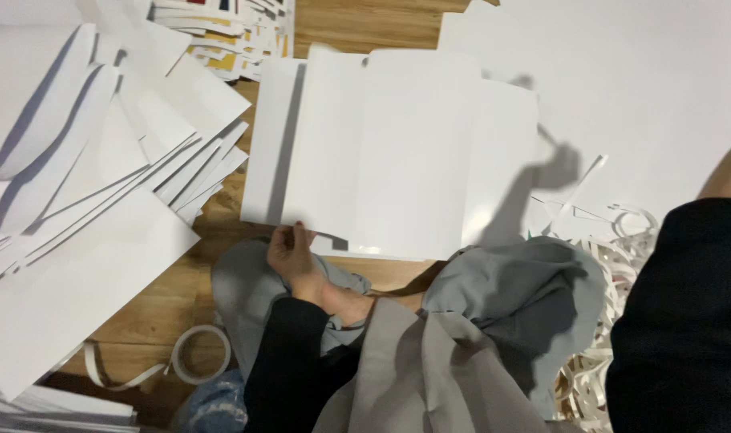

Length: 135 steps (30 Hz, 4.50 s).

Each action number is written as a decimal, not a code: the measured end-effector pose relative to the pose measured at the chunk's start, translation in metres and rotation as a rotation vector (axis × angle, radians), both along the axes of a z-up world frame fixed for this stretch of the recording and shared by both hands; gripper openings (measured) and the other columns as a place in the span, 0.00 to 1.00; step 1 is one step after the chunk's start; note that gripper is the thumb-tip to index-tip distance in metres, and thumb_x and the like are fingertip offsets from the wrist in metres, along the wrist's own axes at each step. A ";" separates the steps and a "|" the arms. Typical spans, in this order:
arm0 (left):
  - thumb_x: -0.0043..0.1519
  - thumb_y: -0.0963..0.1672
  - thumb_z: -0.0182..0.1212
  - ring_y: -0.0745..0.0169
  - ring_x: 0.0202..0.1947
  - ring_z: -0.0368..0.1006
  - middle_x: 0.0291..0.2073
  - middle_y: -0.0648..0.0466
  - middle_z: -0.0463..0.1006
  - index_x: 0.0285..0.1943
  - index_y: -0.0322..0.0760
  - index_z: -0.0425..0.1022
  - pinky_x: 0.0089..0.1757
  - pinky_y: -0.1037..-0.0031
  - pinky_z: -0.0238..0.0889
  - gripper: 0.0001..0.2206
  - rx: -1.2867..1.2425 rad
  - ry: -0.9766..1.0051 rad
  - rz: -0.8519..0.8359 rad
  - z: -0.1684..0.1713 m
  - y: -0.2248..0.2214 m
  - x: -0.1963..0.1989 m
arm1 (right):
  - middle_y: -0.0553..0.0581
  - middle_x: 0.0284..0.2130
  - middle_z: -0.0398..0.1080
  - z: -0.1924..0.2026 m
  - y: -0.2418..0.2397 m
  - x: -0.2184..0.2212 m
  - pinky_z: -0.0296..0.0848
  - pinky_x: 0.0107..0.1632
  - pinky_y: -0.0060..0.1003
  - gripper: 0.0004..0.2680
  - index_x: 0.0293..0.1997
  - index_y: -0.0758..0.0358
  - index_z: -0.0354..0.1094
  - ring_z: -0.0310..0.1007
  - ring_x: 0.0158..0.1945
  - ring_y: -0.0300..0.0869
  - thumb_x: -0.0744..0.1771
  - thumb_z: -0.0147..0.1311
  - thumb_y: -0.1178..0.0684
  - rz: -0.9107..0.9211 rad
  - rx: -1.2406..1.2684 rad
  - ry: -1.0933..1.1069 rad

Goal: The person folds large white paper sheets and applies glue using a small applicator to assemble paper products by hand while sitting on the floor.

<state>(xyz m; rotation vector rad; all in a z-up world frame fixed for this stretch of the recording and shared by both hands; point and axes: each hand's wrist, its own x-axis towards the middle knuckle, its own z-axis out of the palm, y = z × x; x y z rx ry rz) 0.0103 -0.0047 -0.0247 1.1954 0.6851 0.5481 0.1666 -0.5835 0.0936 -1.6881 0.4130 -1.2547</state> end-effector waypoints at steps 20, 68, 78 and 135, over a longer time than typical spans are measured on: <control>0.51 0.43 0.59 0.56 0.48 0.57 0.49 0.47 0.60 0.58 0.46 0.60 0.52 0.61 0.54 0.23 -0.020 0.141 -0.906 0.027 0.014 0.019 | 0.68 0.38 0.65 -0.211 0.150 -0.045 0.70 0.36 0.47 0.19 0.50 0.68 0.59 0.69 0.40 0.54 0.66 0.45 0.39 0.228 0.327 1.068; 0.59 0.59 0.37 0.31 0.62 0.42 0.63 0.36 0.46 0.67 0.41 0.52 0.53 0.42 0.38 0.31 1.561 -0.076 -0.984 -0.071 -0.008 0.190 | 0.63 0.65 0.32 -0.175 0.316 0.028 0.31 0.65 0.47 0.30 0.68 0.46 0.30 0.28 0.67 0.54 0.61 0.22 0.24 0.778 -1.042 1.091; 0.50 0.65 0.45 0.34 0.63 0.43 0.64 0.38 0.46 0.68 0.49 0.50 0.56 0.46 0.36 0.40 1.769 -0.088 -0.982 -0.070 -0.032 0.223 | 0.64 0.64 0.30 -0.176 0.316 0.028 0.29 0.65 0.48 0.30 0.68 0.46 0.29 0.24 0.67 0.55 0.62 0.24 0.25 0.778 -0.999 1.119; 0.37 0.70 0.51 0.39 0.66 0.29 0.66 0.44 0.34 0.68 0.37 0.43 0.53 0.33 0.25 0.56 1.613 0.149 -1.238 -0.048 -0.037 0.150 | 0.63 0.65 0.34 -0.184 0.319 0.196 0.30 0.67 0.44 0.24 0.66 0.67 0.29 0.29 0.68 0.50 0.68 0.25 0.39 0.792 -0.998 0.908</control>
